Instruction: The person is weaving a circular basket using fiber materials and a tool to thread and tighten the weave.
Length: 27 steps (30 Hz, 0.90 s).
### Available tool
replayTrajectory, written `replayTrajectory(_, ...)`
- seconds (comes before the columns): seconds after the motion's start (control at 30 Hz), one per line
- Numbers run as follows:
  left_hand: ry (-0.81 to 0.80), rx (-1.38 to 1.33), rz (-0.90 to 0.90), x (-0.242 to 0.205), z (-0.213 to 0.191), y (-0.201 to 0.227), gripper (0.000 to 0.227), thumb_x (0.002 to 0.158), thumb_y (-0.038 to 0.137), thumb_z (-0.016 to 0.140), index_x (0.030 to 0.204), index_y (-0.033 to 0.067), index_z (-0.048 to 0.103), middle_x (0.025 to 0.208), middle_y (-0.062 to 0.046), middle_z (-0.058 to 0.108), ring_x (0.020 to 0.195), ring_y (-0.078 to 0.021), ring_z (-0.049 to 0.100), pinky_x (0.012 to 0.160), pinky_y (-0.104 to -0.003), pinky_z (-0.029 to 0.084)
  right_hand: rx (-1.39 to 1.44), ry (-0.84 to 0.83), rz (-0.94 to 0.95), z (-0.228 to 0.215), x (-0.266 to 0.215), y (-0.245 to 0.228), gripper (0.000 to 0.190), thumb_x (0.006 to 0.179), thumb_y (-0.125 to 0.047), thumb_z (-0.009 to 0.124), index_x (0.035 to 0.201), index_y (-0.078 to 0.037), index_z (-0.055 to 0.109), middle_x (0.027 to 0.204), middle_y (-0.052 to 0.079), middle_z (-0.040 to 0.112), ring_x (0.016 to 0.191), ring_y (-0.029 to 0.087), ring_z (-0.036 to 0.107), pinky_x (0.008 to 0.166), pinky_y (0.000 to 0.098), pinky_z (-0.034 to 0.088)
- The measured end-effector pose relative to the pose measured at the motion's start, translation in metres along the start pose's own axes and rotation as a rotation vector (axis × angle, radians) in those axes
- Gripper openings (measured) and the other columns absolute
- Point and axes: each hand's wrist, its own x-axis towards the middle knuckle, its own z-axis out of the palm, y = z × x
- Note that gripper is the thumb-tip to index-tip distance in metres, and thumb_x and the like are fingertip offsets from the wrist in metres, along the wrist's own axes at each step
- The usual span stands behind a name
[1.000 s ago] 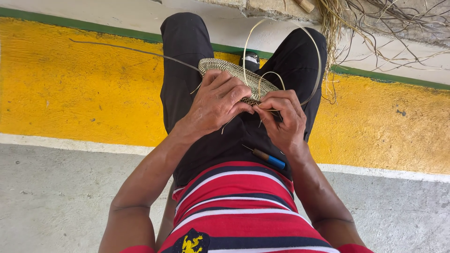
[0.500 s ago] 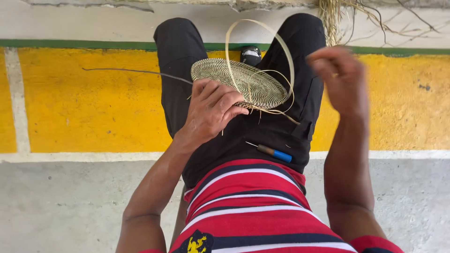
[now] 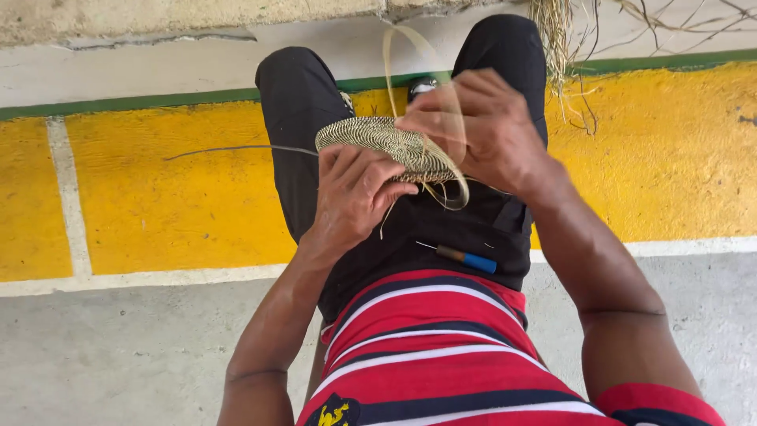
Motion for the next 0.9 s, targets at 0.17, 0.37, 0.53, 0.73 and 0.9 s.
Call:
replayTrajectory(0.17,0.017,-0.006,0.001,0.004,0.001,-0.001,0.041,0.088,0.027,0.085,0.117,0.0153,0.058,0.105,0.0,0.068,0.098,-0.021,0.062,0.096,-0.042,0.038,-0.241,0.155,-0.259,-0.053,0.013,-0.032,0.024,0.096,-0.012,0.084,0.119,-0.017,0.077,0.116,0.002,0.072,0.1,0.025,0.066,0.095,0.0444,0.053)
replayTrajectory(0.37,-0.01,0.017,-0.002,-0.007,0.0,0.0,0.041,0.089,0.028,0.085,0.118,0.0143,0.059,0.107,0.0,0.068,0.099,-0.0201,0.061,0.097,-0.042,0.038,0.154,0.095,0.203,-0.036,-0.027,-0.024,0.037,0.093,-0.019,0.084,0.123,-0.006,0.066,0.123,0.006,0.072,0.114,0.029,0.069,0.103,0.0398,0.053)
replayTrajectory(0.53,-0.017,0.04,-0.01,-0.004,-0.002,0.004,0.04,0.089,0.028,0.085,0.117,0.0152,0.059,0.105,0.002,0.067,0.099,-0.019,0.061,0.098,-0.042,0.039,0.41,-0.004,0.177,0.015,-0.057,-0.01,0.031,0.089,-0.009,0.082,0.117,-0.009,0.068,0.112,0.008,0.07,0.109,0.025,0.065,0.098,0.0381,0.052)
replayTrajectory(0.73,-0.022,0.07,-0.037,0.004,-0.01,0.022,0.041,0.091,0.031,0.084,0.119,0.0138,0.059,0.105,0.002,0.067,0.098,-0.02,0.061,0.098,-0.043,0.039,0.572,-0.08,0.212,0.012,-0.059,0.003,0.025,0.091,0.0,0.076,0.115,-0.007,0.071,0.108,0.005,0.071,0.105,0.022,0.065,0.095,0.0365,0.053)
replayTrajectory(0.9,-0.011,-0.002,-0.094,-0.001,-0.036,0.023,0.047,0.088,0.039,0.077,0.122,0.0105,0.06,0.109,-0.004,0.068,0.103,-0.0229,0.063,0.097,-0.043,0.041,0.605,-0.122,0.169,0.005,-0.059,0.006,0.023,0.093,0.002,0.073,0.114,-0.006,0.07,0.11,0.006,0.071,0.107,0.022,0.065,0.098,0.0362,0.05)
